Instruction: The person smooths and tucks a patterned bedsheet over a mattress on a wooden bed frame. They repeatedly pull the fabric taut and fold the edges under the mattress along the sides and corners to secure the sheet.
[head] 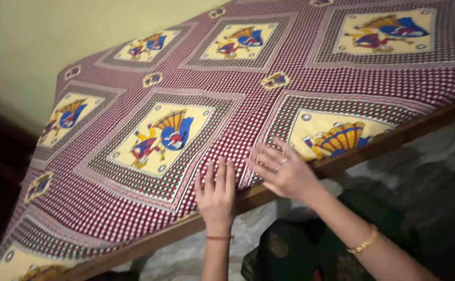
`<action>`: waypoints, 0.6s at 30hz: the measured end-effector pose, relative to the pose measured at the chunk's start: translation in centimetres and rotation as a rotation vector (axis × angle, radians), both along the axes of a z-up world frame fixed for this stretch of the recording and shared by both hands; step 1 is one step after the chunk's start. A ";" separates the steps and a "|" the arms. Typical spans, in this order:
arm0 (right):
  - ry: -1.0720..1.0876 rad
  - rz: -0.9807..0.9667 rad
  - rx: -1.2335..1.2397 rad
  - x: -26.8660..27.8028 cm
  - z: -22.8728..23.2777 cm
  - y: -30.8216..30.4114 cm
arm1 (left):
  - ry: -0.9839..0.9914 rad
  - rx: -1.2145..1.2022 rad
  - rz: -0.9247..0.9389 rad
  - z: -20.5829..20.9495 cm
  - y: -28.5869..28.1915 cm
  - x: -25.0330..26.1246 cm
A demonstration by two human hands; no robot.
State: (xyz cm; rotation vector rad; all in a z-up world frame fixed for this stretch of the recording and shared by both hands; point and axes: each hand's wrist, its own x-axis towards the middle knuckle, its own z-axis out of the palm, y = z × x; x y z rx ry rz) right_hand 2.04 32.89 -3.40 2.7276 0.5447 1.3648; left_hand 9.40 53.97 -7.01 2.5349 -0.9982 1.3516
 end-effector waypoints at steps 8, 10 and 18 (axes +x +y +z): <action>-0.212 -0.092 0.059 2.2 -1.3 4.4 | 0.048 -0.026 0.024 1.3 0.7 -1.5; -0.213 -0.120 0.070 2.5 -1.5 4.3 | 0.064 -0.045 0.047 1.7 1.4 -1.9; -0.206 -0.176 0.095 2.6 -0.9 5.0 | -0.286 0.106 -0.026 1.6 4.7 2.6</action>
